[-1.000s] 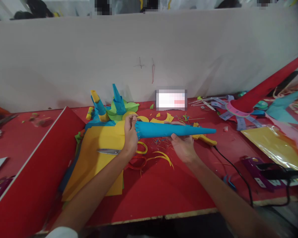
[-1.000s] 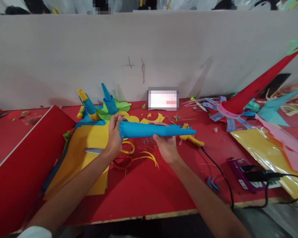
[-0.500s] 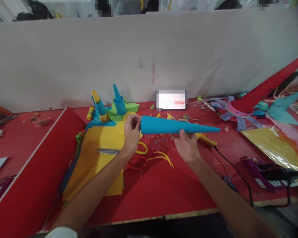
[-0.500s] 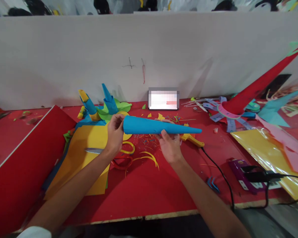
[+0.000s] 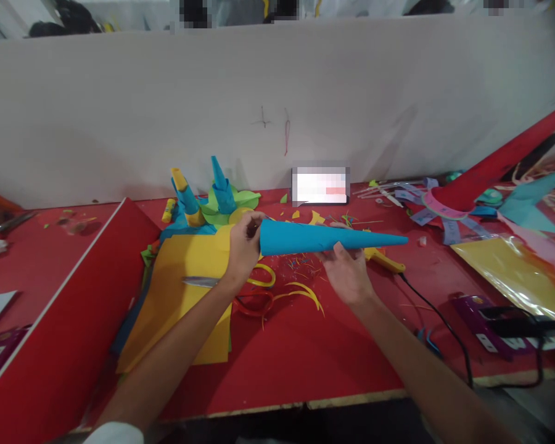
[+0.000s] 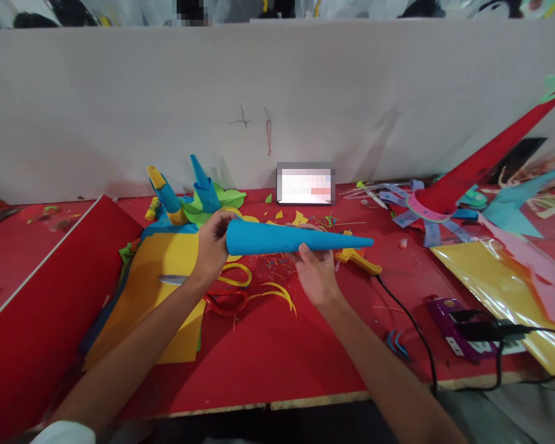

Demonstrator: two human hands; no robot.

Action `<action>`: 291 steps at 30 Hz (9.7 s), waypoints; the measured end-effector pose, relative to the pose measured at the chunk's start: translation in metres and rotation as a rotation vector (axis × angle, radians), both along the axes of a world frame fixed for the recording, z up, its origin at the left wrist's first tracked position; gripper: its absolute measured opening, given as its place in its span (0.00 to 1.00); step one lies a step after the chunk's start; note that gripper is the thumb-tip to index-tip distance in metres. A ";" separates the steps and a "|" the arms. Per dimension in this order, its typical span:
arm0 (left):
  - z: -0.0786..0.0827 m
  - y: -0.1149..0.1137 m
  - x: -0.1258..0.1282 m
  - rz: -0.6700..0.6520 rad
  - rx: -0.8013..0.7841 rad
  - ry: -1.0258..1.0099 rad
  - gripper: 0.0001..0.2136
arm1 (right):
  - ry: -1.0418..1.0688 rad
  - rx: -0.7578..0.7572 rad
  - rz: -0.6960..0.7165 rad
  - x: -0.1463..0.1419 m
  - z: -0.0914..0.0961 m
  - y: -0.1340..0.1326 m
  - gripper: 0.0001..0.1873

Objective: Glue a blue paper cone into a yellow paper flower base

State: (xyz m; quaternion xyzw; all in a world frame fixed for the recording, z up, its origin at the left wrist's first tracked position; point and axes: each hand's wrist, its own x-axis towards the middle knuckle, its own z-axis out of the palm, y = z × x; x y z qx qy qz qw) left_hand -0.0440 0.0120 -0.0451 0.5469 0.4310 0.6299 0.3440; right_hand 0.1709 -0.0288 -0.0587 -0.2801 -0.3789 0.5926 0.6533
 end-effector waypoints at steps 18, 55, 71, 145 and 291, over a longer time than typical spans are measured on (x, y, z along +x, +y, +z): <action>-0.018 -0.003 0.011 0.057 -0.082 -0.161 0.20 | -0.173 0.167 -0.039 -0.005 -0.015 -0.005 0.23; 0.013 -0.013 -0.002 0.294 0.134 0.338 0.25 | -0.026 -0.065 -0.031 -0.007 -0.021 -0.004 0.23; 0.033 -0.008 -0.011 0.101 0.005 0.062 0.26 | 0.009 0.024 0.058 -0.001 -0.002 -0.006 0.22; 0.041 -0.023 -0.002 0.234 0.110 0.465 0.24 | 0.065 0.018 0.091 -0.005 0.001 -0.005 0.26; 0.027 -0.002 -0.009 0.026 -0.092 0.162 0.28 | 0.030 0.056 0.084 0.006 -0.010 0.004 0.16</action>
